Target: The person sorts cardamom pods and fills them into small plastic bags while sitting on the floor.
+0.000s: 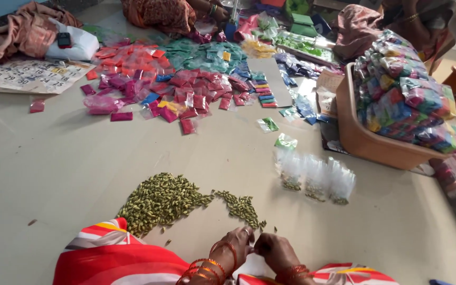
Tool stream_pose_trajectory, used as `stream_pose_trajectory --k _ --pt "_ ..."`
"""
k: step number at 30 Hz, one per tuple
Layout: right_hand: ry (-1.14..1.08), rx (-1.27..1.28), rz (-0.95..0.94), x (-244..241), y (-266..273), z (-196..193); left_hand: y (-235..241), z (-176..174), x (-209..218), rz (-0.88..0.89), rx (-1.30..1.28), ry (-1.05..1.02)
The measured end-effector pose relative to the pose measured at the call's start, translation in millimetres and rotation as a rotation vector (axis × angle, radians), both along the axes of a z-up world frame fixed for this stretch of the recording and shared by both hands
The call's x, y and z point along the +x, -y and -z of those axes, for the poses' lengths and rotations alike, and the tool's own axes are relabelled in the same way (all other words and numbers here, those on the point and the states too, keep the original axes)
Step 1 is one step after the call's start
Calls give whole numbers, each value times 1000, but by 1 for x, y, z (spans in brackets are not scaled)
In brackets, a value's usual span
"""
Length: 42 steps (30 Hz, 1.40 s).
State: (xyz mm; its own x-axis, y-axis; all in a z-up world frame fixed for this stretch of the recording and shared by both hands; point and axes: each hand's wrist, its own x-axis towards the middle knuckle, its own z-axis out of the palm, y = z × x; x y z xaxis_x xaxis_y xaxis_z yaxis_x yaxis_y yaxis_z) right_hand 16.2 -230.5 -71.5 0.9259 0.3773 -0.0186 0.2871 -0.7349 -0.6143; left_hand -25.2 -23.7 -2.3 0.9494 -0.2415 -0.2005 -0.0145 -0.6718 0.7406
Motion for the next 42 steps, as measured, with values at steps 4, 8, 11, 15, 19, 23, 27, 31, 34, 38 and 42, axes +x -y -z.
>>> stream_pose_trajectory --k 4,8,11,15,19,23,27,31,34,38,42 --pt "-15 19 73 2 5 20 3 74 16 -78 -35 -9" --pt "-381 110 318 -10 -5 -21 1 41 14 -112 6 -173" --pt "-257 109 194 -6 6 -5 1 31 13 -27 190 -154" --pt "152 68 16 -6 7 -4 0 23 9 -69 -81 191" --pt "-205 140 322 -6 2 -14 -5 -17 6 -196 -213 -212" --pt "-295 227 409 -1 8 1 2 20 14 -212 -219 -221" --pt "-368 443 262 -3 7 1 7 44 20 -109 72 -159" --pt "-302 236 286 -9 3 -21 -1 6 4 -79 -20 88" --pt "-87 -52 246 -14 -1 -31 -3 -25 -4 -18 -77 122" --pt "-5 92 191 -15 1 -10 2 10 3 30 -33 251" --pt "-276 404 283 -21 -6 -13 8 66 15 -159 -644 -153"
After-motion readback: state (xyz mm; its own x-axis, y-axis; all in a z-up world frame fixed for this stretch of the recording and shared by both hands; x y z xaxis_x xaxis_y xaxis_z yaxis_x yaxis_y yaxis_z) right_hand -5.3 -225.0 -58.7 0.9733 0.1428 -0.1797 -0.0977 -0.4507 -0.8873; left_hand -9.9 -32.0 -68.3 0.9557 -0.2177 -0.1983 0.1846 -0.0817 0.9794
